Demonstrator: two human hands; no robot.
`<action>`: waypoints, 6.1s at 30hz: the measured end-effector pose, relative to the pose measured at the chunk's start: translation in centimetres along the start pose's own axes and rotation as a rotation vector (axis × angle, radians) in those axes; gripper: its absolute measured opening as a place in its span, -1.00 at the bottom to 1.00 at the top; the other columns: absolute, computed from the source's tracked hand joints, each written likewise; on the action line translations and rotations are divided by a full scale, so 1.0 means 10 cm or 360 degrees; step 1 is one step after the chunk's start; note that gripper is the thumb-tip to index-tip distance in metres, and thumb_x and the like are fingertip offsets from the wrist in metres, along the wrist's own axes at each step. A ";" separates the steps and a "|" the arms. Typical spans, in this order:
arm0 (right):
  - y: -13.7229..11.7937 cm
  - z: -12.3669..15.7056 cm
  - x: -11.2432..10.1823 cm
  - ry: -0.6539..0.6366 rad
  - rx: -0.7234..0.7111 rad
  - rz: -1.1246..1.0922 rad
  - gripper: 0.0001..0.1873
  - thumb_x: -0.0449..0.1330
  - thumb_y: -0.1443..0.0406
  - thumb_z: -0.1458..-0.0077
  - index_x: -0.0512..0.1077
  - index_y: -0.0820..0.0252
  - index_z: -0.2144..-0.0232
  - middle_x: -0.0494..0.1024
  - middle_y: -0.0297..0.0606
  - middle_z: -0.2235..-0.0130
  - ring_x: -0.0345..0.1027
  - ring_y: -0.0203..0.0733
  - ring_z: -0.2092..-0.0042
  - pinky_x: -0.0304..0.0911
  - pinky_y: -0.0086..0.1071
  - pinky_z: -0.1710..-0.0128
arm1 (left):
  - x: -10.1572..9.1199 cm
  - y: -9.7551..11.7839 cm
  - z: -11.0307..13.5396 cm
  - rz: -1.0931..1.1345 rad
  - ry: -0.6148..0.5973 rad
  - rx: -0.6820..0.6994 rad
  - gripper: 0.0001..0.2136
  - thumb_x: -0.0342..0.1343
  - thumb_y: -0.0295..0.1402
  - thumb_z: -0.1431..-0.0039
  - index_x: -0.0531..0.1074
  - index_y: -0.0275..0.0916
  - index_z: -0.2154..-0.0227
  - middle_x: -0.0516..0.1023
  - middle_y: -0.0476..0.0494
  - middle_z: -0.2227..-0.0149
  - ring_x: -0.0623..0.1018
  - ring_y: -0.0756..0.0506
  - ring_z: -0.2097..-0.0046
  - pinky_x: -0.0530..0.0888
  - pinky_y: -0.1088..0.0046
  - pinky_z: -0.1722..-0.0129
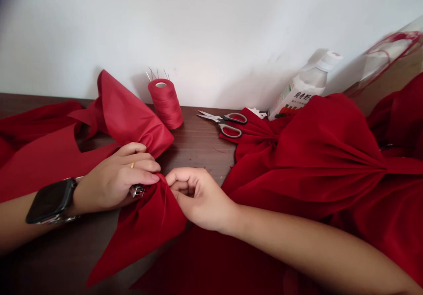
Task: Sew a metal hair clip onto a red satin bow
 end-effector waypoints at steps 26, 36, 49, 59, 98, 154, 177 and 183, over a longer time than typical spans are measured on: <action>0.02 -0.17 -0.15 -0.0094 0.0057 -0.0002 -0.60 0.54 0.17 0.32 0.47 0.28 0.54 0.48 -0.41 0.54 0.33 -0.39 0.47 0.28 -0.53 0.40 | 0.04 0.07 -0.01 0.0108 0.0223 -0.0190 -0.44 -0.12 -0.39 -0.25 -0.11 -0.33 -0.28 0.57 -0.12 0.30 0.54 -0.11 0.32 0.45 0.19 0.11; 0.08 -0.10 -0.02 0.0074 0.0030 -0.0158 -0.63 0.53 0.13 0.30 0.53 0.27 0.55 0.51 -0.41 0.55 0.29 -0.43 0.51 0.28 -0.53 0.39 | 0.08 0.10 -0.05 0.0056 0.0118 -0.0134 -0.46 -0.17 -0.31 -0.33 -0.15 -0.24 -0.31 0.58 -0.08 0.35 0.53 -0.09 0.40 0.41 0.24 0.18; 0.11 -0.08 -0.03 0.0186 0.0100 -0.0117 -0.60 0.51 0.09 0.29 0.57 0.26 0.46 0.58 -0.33 0.48 0.35 -0.40 0.50 0.32 -0.49 0.38 | 0.09 0.09 -0.04 -0.0012 0.0125 -0.0127 -0.57 -0.16 -0.37 -0.31 0.01 -0.36 -0.19 0.56 -0.13 0.32 0.49 -0.07 0.39 0.39 0.33 0.19; 0.14 -0.09 -0.06 0.0212 -0.0306 0.0533 -0.50 0.31 -0.04 0.00 0.33 0.24 0.61 0.39 -0.38 0.57 0.21 -0.38 0.50 0.20 -0.49 0.45 | 0.09 0.10 -0.03 -0.0121 -0.0026 0.0019 -0.79 -0.15 -0.50 -0.27 0.24 -0.22 0.07 0.42 0.00 0.44 0.36 -0.05 0.40 0.25 0.39 0.21; -0.54 -0.14 -0.47 -0.0188 0.0244 0.0855 -0.47 0.35 -0.09 0.05 0.43 0.31 0.51 0.41 -0.37 0.56 0.27 -0.42 0.53 0.20 -0.54 0.50 | 0.10 -0.05 0.08 0.0198 0.0237 -0.0036 -0.46 -0.04 -0.54 -0.08 0.04 -0.29 -0.16 0.52 -0.13 0.28 0.40 -0.09 0.34 0.44 0.36 0.23; -0.19 -0.11 -0.08 0.0130 -0.0032 0.0245 -0.61 0.40 0.07 0.07 0.39 0.27 0.48 0.32 -0.43 0.53 0.07 -0.45 0.53 0.03 -0.52 0.52 | 0.21 0.22 -0.08 0.0308 -0.0248 0.0414 -0.19 0.02 -0.51 -0.07 -0.32 -0.05 -0.29 0.56 0.03 0.34 0.49 -0.09 0.30 0.24 0.27 0.13; -1.20 0.50 -0.08 0.0386 -0.1381 0.0753 -0.92 0.23 0.24 -0.24 0.38 0.05 0.30 0.13 -0.42 0.51 -0.01 -0.35 0.54 0.19 -0.36 0.45 | -0.47 0.24 -0.19 0.0024 0.0203 -0.0135 -0.81 0.00 -0.46 -0.33 0.51 -0.13 0.17 0.57 -0.07 0.19 0.55 0.01 0.19 0.48 0.52 0.17; -1.04 0.54 0.13 0.0002 -0.1258 0.1744 -0.77 0.18 0.42 -0.22 0.33 0.08 0.09 0.48 -0.27 0.25 0.27 -0.32 0.40 0.23 -0.45 0.44 | -0.65 0.47 -0.21 0.0063 0.0121 0.0293 -0.86 0.13 -0.47 -0.22 0.55 -0.09 0.29 0.64 0.02 0.32 0.61 -0.02 0.22 0.64 0.50 0.09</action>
Point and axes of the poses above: each hand's wrist, its own z-axis away from the middle knuckle, its own x-axis out of the palm, y = z × x, the point moved 1 cm from there along -z, towards the middle knuckle
